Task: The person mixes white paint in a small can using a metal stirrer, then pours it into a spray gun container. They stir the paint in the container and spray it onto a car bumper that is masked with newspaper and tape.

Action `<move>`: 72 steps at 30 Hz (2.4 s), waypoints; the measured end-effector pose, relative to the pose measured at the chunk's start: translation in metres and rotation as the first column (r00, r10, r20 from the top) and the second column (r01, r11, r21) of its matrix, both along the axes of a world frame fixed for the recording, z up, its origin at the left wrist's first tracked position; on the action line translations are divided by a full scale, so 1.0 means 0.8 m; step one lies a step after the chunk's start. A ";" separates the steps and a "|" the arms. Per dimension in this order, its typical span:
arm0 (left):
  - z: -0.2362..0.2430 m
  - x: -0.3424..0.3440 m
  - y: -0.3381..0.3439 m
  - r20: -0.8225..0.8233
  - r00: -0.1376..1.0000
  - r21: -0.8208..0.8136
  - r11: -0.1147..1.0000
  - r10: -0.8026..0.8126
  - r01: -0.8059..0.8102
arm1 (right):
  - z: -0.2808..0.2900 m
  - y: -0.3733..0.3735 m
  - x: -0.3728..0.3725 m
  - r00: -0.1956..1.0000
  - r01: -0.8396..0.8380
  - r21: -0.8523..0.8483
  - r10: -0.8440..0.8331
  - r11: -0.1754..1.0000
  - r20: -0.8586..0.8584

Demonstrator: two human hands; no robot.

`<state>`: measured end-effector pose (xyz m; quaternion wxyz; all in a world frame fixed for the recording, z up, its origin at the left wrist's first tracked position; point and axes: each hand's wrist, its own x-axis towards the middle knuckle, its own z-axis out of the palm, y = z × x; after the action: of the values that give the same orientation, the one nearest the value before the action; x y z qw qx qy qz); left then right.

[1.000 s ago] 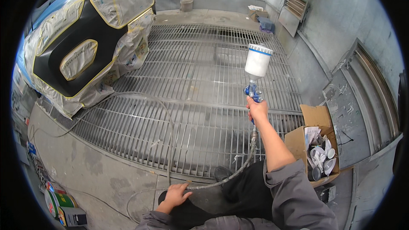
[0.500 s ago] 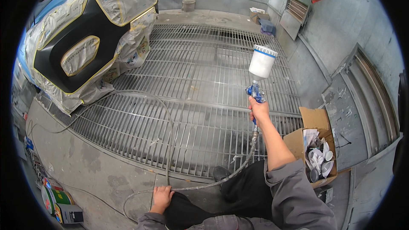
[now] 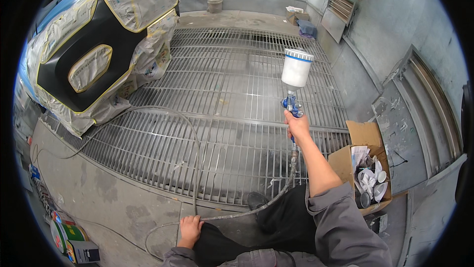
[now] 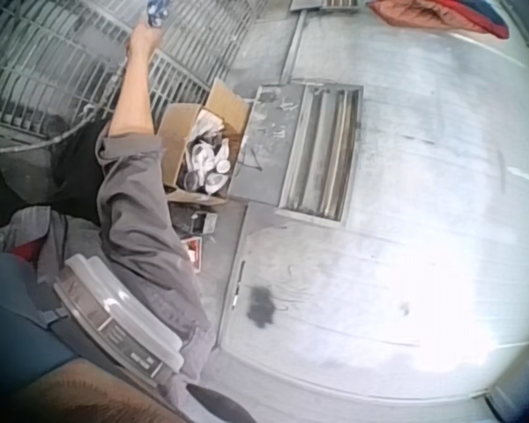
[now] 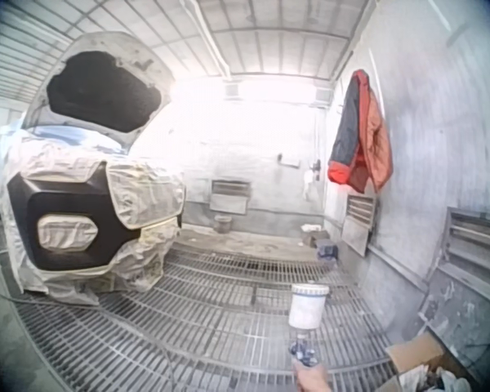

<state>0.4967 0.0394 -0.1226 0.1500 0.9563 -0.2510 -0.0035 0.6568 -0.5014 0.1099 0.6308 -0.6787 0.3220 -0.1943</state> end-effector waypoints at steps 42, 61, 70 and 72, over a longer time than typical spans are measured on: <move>-0.004 -0.001 -0.003 0.052 0.998 -0.043 0.999 0.029 -0.027 | 0.000 -0.005 0.000 0.997 0.059 0.071 -0.056 0.996 -0.048; 0.190 0.050 0.213 -0.255 0.589 0.503 0.625 0.767 -0.597 | 0.051 -0.049 0.128 0.990 0.139 0.141 -0.133 0.980 -0.052; 0.490 0.103 0.157 -0.280 0.501 0.589 0.559 0.819 -0.584 | 0.179 -0.078 0.162 0.982 0.142 0.207 -0.110 0.968 -0.156; 0.529 0.107 0.165 -0.334 0.599 0.392 0.686 0.727 -0.613 | 0.216 -0.080 0.167 0.976 0.164 0.188 -0.131 0.968 -0.174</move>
<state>0.5824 0.1717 0.3004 0.0803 0.9595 0.1755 -0.2052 0.7900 -0.5651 0.2829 0.6520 -0.5989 0.4395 -0.1518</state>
